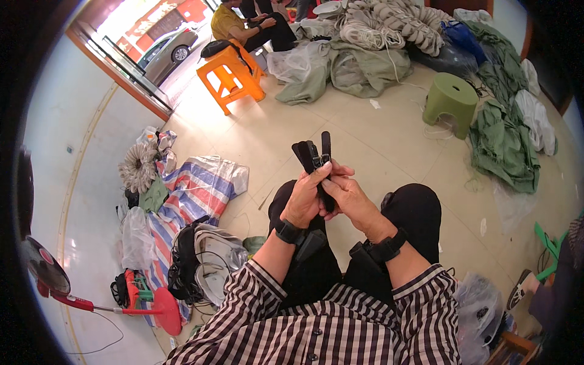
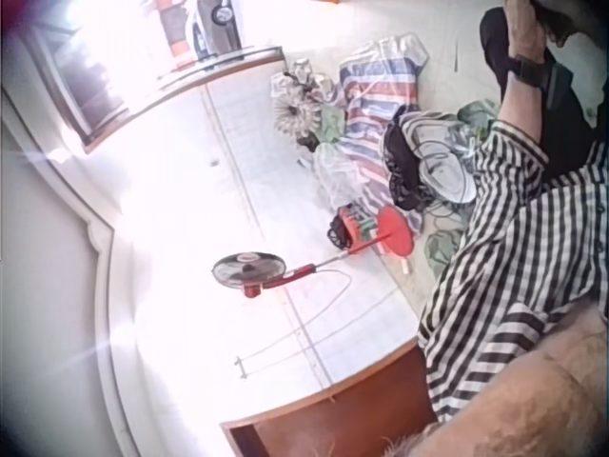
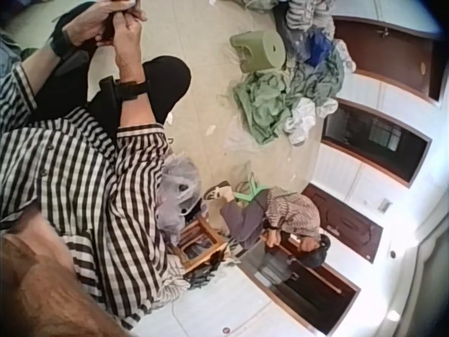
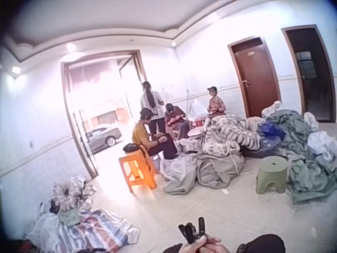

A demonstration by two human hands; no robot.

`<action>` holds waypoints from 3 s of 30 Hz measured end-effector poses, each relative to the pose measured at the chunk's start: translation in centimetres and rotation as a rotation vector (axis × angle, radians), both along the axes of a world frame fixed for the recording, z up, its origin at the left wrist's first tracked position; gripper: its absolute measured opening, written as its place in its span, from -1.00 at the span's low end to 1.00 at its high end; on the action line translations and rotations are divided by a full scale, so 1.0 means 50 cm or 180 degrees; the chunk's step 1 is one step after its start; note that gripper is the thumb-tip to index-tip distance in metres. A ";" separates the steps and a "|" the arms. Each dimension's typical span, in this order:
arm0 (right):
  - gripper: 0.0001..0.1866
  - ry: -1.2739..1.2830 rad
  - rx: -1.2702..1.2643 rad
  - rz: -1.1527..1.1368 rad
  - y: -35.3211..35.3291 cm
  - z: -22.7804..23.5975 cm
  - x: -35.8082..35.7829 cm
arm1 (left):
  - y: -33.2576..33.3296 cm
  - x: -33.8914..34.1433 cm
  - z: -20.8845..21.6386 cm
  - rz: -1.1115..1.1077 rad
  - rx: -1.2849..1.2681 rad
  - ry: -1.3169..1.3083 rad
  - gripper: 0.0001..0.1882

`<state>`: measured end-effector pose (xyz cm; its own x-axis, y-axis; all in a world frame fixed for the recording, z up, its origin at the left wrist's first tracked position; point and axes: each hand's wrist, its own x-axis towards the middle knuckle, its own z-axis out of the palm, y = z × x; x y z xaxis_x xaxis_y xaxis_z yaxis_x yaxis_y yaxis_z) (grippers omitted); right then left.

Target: The recorder is assembling small black strap components by attaching a plastic buckle or end-piece to a fabric or rubber strap.

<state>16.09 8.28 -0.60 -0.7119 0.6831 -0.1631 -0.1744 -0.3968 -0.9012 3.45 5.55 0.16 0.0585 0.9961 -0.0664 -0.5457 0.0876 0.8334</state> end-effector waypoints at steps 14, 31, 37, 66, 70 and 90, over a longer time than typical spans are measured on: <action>-0.77 -0.0024 -0.0121 0.0445 0.003 -0.005 0.004 | 0.018 -0.038 -0.039 -0.0136 -0.0272 -0.1239 -0.68; -0.80 0.0125 -0.0042 -0.0085 -0.025 -0.012 0.018 | 0.055 0.003 -0.019 -0.0467 0.0109 -0.0788 -0.85; -0.76 0.0766 -0.0129 -0.0827 -0.032 -0.011 0.113 | 0.073 0.023 -0.045 -0.1199 0.0297 -0.0536 -0.60; -0.83 0.0363 -0.1575 -0.7395 -0.639 -0.464 0.978 | -0.038 -0.031 -0.076 -0.0669 0.0349 0.0706 -0.74; -0.85 -0.0645 -0.1534 -0.7312 -0.631 -0.508 0.923 | -0.023 -0.038 -0.077 -0.0752 0.0343 0.0873 -0.74; -0.83 -0.0451 -0.0933 -0.6418 -0.545 -0.436 0.774 | -0.034 -0.028 -0.082 -0.0598 0.0290 0.1024 -0.72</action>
<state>54.79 -18.98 -22.39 0.8893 0.2730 -0.3670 -0.4107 0.1234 -0.9034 2.06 3.86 -3.93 0.2311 0.9727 -0.0228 -0.2364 0.0788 0.9685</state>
